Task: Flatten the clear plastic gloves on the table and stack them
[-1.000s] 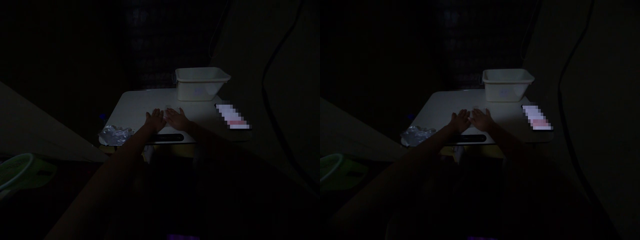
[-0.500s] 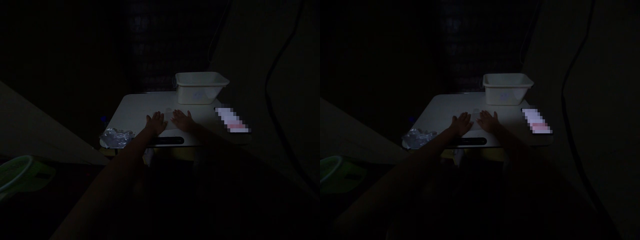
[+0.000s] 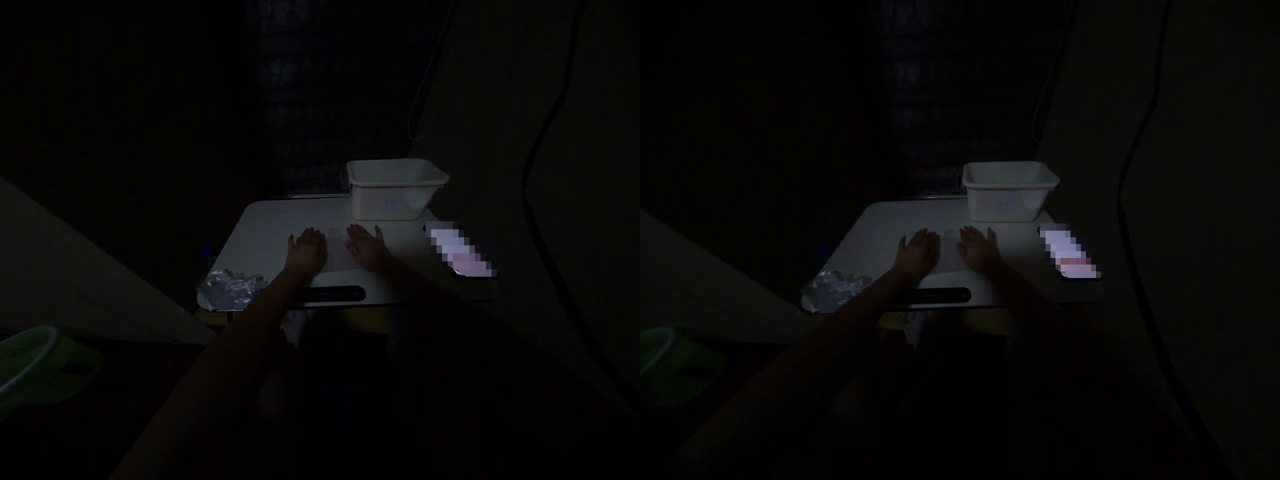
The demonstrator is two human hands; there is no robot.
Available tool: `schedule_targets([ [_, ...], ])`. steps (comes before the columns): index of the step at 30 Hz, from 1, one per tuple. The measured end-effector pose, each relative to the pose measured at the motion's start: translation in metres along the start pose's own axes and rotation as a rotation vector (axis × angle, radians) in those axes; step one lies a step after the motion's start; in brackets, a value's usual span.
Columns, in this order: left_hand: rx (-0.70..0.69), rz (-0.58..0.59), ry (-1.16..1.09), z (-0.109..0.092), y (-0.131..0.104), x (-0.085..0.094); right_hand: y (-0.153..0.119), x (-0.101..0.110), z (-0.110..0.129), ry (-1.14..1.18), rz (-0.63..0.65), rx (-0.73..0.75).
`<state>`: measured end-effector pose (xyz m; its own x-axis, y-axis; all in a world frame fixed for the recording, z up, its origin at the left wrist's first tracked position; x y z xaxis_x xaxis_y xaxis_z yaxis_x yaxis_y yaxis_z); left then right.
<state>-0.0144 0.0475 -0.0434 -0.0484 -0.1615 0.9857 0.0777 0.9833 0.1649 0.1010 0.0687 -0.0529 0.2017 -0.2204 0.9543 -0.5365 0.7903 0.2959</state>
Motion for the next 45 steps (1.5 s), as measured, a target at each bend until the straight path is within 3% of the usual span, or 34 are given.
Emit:
schedule_targets([
  [4, -0.120, -0.080, -0.043, -0.008, -0.004, 0.017, -0.005, 0.009, -0.021, -0.014, -0.098, -0.088],
  [9, -0.472, -0.034, 0.038, -0.045, -0.025, 0.024, -0.020, 0.013, -0.042, -0.079, -0.159, -0.129],
  [12, -0.577, -0.022, 0.094, -0.064, -0.036, 0.022, -0.025, 0.014, -0.045, -0.112, -0.162, -0.114],
  [18, -0.588, 0.011, 0.134, -0.083, -0.039, 0.019, -0.030, 0.016, -0.044, -0.124, -0.169, -0.073],
  [22, -0.561, 0.070, 0.151, -0.087, -0.039, 0.017, -0.035, 0.020, -0.046, -0.110, -0.170, -0.075],
  [27, -0.542, 0.062, 0.108, -0.088, -0.037, 0.015, -0.041, 0.026, -0.050, -0.077, -0.171, -0.100],
  [30, -0.440, 0.082, -0.099, -0.079, -0.030, 0.018, -0.041, 0.028, -0.055, -0.003, -0.198, -0.137],
  [33, -0.194, 0.137, -0.643, -0.057, -0.015, 0.029, -0.038, 0.029, -0.064, 0.200, -0.262, -0.208],
  [35, 0.029, 0.147, -1.098, -0.033, -0.007, 0.035, -0.037, 0.028, -0.074, 0.474, -0.338, -0.285],
  [38, 0.278, 0.171, -1.625, -0.007, -0.001, 0.035, -0.035, 0.013, -0.081, 1.112, -0.383, -0.425],
  [42, 0.440, 0.448, -1.942, -0.002, 0.001, 0.010, -0.033, -0.011, -0.054, 1.855, -0.171, -0.582],
  [45, 0.512, 0.492, -1.935, 0.005, 0.001, -0.008, -0.032, -0.014, -0.028, 2.062, 0.005, -0.585],
])
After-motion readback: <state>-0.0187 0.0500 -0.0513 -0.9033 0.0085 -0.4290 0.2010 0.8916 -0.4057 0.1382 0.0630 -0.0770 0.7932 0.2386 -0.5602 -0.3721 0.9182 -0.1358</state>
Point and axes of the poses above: each hand's wrist, its own y-axis towards the middle knuckle, its own x-axis out of the back of the hand, z = x × y, the point moved 8 cm from there along y, towards the middle knuckle, and after that the axes turned 10 degrees about x, right-handed, at the moved point
